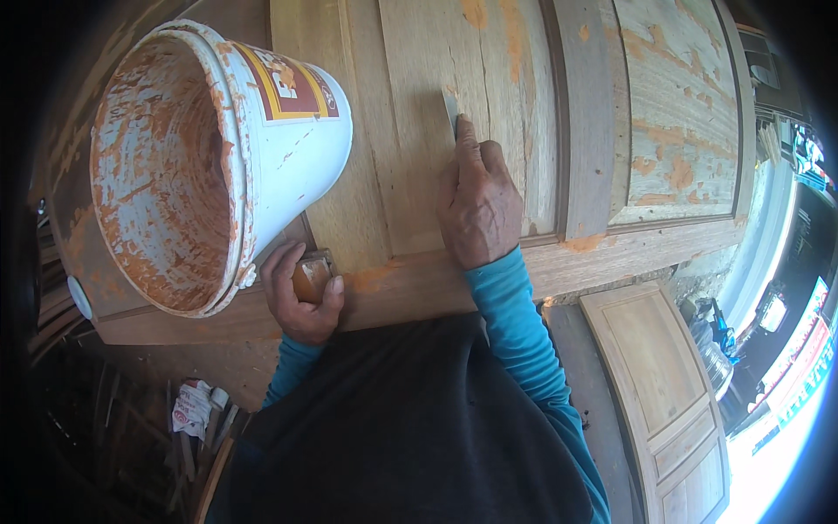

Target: The person applies wood filler to a wooden door using a putty knife, taking filler from a bucket and smoothing it into gaps and imperfections on the door surface.

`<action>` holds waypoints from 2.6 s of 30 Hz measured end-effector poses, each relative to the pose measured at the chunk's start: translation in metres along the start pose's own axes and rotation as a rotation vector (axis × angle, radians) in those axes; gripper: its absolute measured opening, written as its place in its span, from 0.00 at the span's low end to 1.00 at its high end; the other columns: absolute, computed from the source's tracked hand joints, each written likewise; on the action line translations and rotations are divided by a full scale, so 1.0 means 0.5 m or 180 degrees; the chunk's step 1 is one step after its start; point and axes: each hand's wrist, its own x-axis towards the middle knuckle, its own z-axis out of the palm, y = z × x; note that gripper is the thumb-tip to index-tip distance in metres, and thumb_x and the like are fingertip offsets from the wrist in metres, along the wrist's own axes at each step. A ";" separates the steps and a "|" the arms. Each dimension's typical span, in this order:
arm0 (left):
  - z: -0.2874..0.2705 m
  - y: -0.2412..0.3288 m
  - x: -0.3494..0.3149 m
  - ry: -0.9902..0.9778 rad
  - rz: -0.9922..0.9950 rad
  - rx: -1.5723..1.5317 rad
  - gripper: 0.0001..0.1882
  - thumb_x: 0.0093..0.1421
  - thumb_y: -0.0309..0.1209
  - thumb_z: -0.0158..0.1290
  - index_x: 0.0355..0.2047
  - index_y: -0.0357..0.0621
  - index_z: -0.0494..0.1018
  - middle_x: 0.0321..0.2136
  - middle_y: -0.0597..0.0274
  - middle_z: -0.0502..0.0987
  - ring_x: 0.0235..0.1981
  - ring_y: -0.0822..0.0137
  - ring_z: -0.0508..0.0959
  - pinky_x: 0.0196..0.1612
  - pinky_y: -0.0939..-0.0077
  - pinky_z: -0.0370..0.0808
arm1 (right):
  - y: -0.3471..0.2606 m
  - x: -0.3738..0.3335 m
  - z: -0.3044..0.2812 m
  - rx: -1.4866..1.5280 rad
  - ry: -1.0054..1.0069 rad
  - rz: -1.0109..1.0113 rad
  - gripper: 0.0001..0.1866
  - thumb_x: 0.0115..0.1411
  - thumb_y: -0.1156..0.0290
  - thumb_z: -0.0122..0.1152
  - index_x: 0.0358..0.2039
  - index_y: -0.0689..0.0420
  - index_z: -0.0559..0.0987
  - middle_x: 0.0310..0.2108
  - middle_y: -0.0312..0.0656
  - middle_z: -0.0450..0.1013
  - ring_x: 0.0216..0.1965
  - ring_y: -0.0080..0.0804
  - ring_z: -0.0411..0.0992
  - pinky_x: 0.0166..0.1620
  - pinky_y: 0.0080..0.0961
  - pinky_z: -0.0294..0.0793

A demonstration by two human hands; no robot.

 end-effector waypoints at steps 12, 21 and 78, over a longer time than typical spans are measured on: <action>0.001 -0.001 0.000 0.0012 0.0089 0.0181 0.32 0.54 0.38 0.66 0.55 0.30 0.74 0.53 0.39 0.74 0.54 0.43 0.76 0.59 0.50 0.73 | 0.004 0.015 0.005 -0.0093 0.0032 -0.0045 0.26 0.66 0.75 0.56 0.65 0.62 0.75 0.34 0.48 0.71 0.29 0.45 0.76 0.33 0.43 0.79; 0.001 0.006 0.003 0.0032 0.0086 0.0137 0.32 0.54 0.38 0.66 0.55 0.31 0.74 0.52 0.40 0.75 0.54 0.43 0.76 0.59 0.50 0.73 | 0.000 0.050 0.021 -0.0184 0.0155 -0.0105 0.25 0.66 0.74 0.57 0.64 0.61 0.75 0.35 0.48 0.73 0.30 0.47 0.78 0.33 0.43 0.80; 0.012 -0.003 -0.006 0.0146 -0.0079 0.0820 0.36 0.57 0.48 0.64 0.57 0.31 0.73 0.53 0.40 0.75 0.54 0.44 0.75 0.59 0.50 0.71 | 0.280 -0.044 -0.119 0.0961 0.0913 0.0538 0.29 0.76 0.53 0.47 0.58 0.67 0.80 0.27 0.43 0.72 0.27 0.33 0.72 0.33 0.32 0.70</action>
